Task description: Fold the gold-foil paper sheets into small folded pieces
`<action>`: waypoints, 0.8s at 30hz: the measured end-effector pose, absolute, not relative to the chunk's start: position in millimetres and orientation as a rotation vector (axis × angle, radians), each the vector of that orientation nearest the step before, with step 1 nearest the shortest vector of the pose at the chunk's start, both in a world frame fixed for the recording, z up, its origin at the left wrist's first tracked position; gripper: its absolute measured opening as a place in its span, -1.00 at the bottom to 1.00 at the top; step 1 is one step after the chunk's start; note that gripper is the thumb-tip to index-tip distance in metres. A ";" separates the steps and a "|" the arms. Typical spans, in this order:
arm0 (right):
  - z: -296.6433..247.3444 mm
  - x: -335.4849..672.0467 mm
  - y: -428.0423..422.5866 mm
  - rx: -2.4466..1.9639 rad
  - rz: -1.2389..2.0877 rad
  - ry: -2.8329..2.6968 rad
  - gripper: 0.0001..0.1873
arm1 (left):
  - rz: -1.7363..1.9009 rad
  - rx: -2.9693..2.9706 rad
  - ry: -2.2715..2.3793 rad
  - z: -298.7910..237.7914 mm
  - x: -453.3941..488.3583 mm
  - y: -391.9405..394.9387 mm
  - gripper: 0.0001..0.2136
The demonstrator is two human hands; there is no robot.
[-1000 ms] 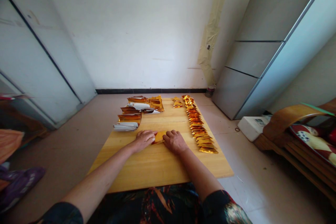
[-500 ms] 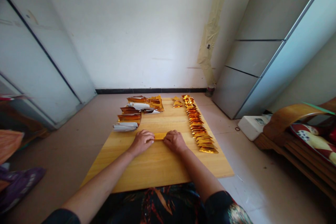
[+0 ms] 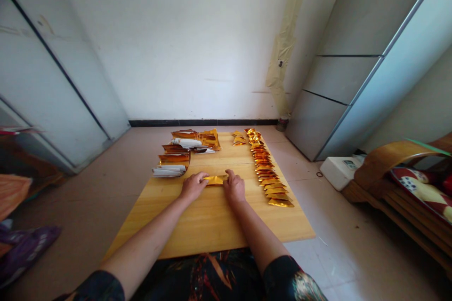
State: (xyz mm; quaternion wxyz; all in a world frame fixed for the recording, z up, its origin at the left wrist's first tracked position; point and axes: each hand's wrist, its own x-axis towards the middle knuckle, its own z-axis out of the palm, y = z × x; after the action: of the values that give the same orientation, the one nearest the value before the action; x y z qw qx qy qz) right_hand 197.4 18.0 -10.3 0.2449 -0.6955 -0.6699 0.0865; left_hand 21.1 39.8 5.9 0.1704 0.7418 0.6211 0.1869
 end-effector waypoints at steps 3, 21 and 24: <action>-7.9 194.1 13.9 -1.909 0.180 -1.874 -0.63 | 0.523 2.139 1.841 4.1 24.8 38.3 -0.69; -2.6 195.9 10.7 -1.952 0.075 -2.040 -0.80 | 0.456 2.414 1.786 5.0 28.9 27.2 -0.79; -3.9 196.1 9.1 -1.938 -0.011 -2.075 -0.78 | 0.473 2.438 1.806 4.7 27.0 24.6 -0.78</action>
State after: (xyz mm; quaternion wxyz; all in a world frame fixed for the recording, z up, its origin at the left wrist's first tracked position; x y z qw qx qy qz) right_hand 196.1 9.1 -3.9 0.1507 -0.6748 -0.7224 -0.0037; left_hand 27.0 24.6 4.7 0.0353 0.7935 0.5877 0.1540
